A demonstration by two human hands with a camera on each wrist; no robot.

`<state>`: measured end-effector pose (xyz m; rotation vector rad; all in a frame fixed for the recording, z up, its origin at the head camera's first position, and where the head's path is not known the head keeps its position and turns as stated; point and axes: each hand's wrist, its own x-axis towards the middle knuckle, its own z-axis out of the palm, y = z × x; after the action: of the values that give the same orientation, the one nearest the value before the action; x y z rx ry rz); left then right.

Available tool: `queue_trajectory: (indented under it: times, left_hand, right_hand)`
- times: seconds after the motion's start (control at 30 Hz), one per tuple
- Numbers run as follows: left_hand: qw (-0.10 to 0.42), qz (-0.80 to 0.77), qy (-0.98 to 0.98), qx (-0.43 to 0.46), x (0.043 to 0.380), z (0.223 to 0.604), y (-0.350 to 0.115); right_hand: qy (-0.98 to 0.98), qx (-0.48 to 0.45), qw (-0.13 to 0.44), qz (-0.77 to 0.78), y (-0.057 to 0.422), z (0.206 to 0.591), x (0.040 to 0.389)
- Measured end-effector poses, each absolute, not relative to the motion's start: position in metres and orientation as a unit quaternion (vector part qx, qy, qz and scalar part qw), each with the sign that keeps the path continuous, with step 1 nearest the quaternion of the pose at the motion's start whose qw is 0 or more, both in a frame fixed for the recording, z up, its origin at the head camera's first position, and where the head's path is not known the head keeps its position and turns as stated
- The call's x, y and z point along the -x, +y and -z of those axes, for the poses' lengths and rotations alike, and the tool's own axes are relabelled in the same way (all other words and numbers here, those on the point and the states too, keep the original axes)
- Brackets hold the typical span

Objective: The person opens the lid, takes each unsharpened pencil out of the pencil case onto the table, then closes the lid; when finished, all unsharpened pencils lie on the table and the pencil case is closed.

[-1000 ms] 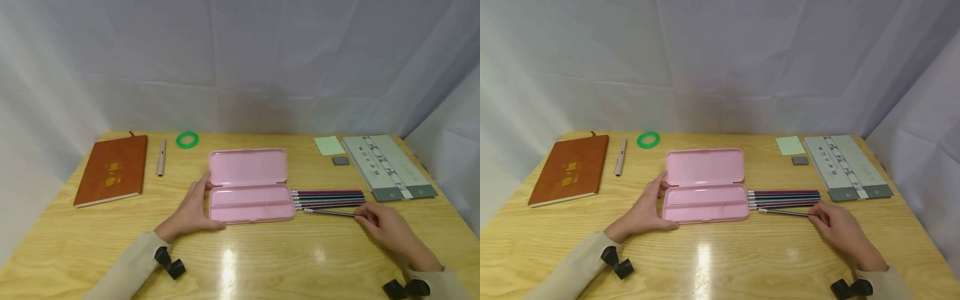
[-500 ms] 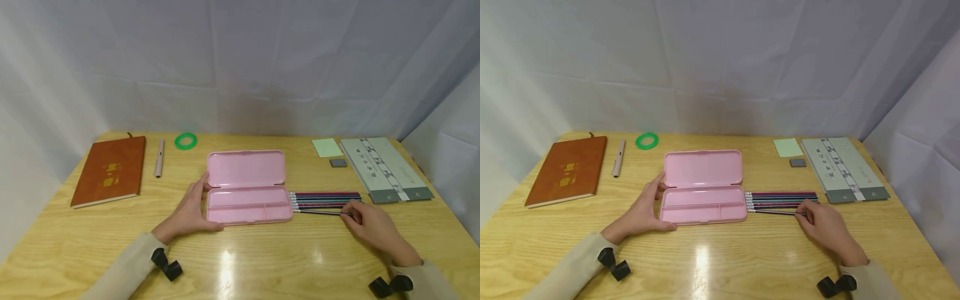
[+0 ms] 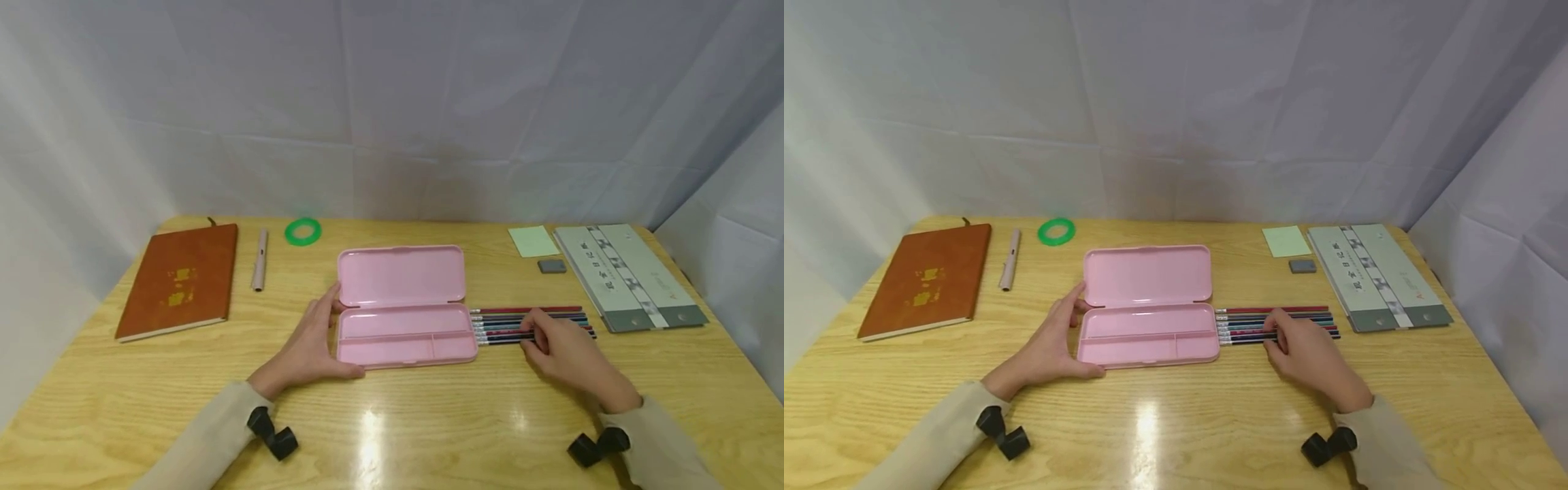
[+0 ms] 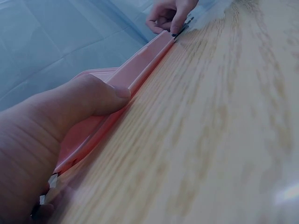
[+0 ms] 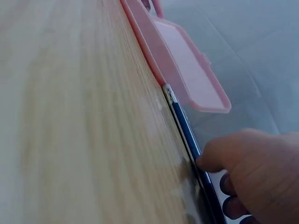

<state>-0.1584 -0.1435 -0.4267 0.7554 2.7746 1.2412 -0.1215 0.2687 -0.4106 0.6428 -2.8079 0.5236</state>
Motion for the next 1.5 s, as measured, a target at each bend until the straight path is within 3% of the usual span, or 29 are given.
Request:
queue_trajectory:
  times: [0.43,0.67,0.8,1.1,1.23,1.37,1.5]
  left_hand:
    - [0.01,-0.391,0.889,-0.238,0.157,0.424,-0.142]
    - [0.011,-0.404,0.883,-0.238,0.158,0.425,-0.141]
    - [0.009,-0.408,0.882,-0.234,0.159,0.425,-0.14]
    - [0.008,-0.406,0.884,-0.233,0.158,0.424,-0.139]
    - [0.009,-0.399,0.888,-0.229,0.157,0.424,-0.141]
    - [0.008,-0.401,0.888,-0.224,0.157,0.424,-0.142]
    - [0.009,-0.4,0.887,-0.229,0.158,0.425,-0.143]
  right_hand:
    - [-0.922,-0.243,0.084,-0.291,0.22,0.401,0.161]
    - [-0.828,-0.142,-0.089,-0.535,0.209,0.399,0.184]
    - [-0.758,-0.119,-0.128,-0.629,0.211,0.399,0.186]
    - [-0.778,-0.136,-0.084,-0.608,0.21,0.396,0.177]
    - [-0.849,-0.158,-0.038,-0.503,0.195,0.396,0.171]
    - [-0.903,-0.242,0.016,-0.356,0.177,0.398,0.164]
    - [-0.921,-0.281,0.039,-0.266,0.166,0.399,0.159]
